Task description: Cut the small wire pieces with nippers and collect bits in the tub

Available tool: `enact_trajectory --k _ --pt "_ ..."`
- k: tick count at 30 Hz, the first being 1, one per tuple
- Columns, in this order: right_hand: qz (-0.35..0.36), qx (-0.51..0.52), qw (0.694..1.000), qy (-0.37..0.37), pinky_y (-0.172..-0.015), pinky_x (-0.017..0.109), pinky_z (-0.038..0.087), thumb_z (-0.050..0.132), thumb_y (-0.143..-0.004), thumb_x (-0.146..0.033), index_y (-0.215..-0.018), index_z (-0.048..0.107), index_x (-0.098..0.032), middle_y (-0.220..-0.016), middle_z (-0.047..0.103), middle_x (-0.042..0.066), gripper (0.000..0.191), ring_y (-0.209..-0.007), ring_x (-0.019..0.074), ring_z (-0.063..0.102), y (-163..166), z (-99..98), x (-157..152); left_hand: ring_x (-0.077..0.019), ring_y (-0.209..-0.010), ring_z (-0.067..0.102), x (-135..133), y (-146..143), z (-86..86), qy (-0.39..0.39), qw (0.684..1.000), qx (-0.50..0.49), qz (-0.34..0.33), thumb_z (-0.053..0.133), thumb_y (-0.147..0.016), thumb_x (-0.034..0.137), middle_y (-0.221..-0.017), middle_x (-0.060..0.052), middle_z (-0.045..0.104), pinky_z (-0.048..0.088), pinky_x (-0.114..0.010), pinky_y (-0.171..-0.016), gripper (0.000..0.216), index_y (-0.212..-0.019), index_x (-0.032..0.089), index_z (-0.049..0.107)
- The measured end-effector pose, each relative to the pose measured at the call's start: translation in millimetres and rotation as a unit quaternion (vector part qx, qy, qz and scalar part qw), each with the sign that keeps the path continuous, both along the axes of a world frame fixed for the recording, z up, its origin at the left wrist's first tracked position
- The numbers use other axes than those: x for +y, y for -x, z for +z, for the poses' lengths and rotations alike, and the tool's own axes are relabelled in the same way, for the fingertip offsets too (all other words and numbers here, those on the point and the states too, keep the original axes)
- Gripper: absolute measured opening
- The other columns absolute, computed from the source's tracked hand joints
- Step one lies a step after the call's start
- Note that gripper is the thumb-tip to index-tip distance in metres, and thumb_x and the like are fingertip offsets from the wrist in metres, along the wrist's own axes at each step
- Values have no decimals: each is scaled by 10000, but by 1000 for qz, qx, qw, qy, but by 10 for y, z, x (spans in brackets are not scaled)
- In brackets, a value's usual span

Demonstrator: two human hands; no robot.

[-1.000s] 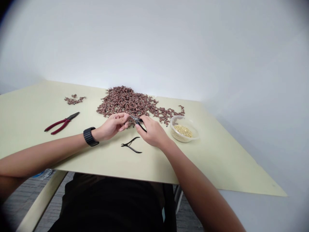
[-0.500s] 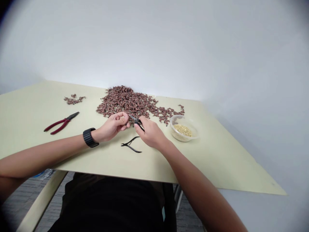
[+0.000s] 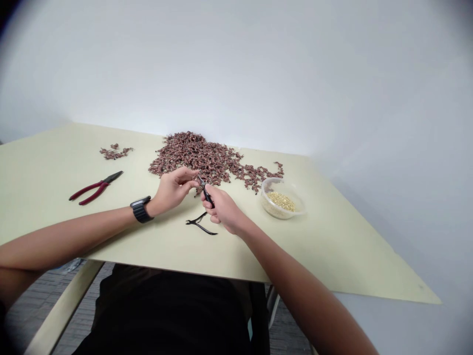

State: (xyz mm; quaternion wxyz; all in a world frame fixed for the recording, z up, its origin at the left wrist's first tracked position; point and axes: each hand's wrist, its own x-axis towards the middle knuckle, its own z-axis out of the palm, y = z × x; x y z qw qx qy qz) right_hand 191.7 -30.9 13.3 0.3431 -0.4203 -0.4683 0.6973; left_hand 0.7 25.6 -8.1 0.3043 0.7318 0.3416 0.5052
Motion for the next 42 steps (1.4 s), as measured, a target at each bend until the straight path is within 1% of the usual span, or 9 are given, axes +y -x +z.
enact_trajectory --k 6,9,11,16,18,22,36,39,42 --pt "67 108 986 104 -441 179 35 517 -937 -582 -942 499 -176 -744 272 -37 406 -566 74 73 -81 109 29 -156 -853 733 50 74 -8 -90 992 84 16 608 -955 263 -954 -42 769 536 -260 -769 229 -1167 213 680" --pt "28 48 998 43 -449 199 60 477 -941 -619 -954 497 -190 -745 301 -29 430 -558 83 102 -114 63 76 -134 -706 685 16 33 19 -14 999 23 -18 677 -921 332 -894 -57 760 528 -254 -686 265 -1141 186 649" --pt "-41 -59 995 -77 -462 216 126 458 -953 -619 -945 494 -199 -746 348 -21 423 -554 91 181 -147 1 112 -112 -573 606 -19 -6 41 77 994 -40 -68 712 -894 394 -784 -46 732 493 -240 -580 329 -1109 172 599" --pt "-118 -354 825 -424 -639 280 317 484 -987 -514 -935 506 -190 -757 495 5 329 -685 143 442 -288 -103 169 -65 -490 495 -75 -55 85 231 953 -127 -151 703 -888 474 -741 -41 685 360 -198 -474 344 -940 158 575" --pt "-99 -400 781 -469 -682 295 336 471 -1001 -483 -1006 519 -188 -794 529 18 298 -716 159 475 -334 -94 166 -47 -494 470 -78 -54 93 263 940 -141 -166 680 -907 448 -780 -49 683 322 -194 -478 320 -862 150 571" --pt "-70 -437 745 -499 -734 308 363 461 -1015 -454 -1104 533 -187 -907 580 60 291 -805 195 523 -357 -52 135 -37 -494 434 -84 -53 105 309 915 -171 -196 666 -910 380 -789 -36 662 282 -198 -489 272 -816 154 548" --pt "-55 -435 755 -487 -709 299 341 435 -1035 -448 -1051 526 -187 -954 601 77 277 -806 198 532 -312 -63 101 -41 -502 448 -119 -62 154 311 907 -185 -215 675 -892 326 -770 -31 655 324 -198 -519 254 -791 158 513" --pt "-62 -407 790 -455 -693 293 338 426 -1037 -451 -1010 517 -188 -851 574 44 279 -744 178 503 -225 -91 68 -54 -507 473 -135 -76 139 269 931 -168 -180 689 -900 382 -767 -42 676 367 -206 -524 272 -859 160 538" --pt "-66 -316 865 -385 -662 271 350 399 -1043 -484 -981 529 -197 -808 536 21 321 -716 154 474 -99 -120 22 -83 -509 517 -152 -95 98 208 959 -142 -129 709 -889 426 -719 -30 679 417 -223 -531 308 -933 177 534"
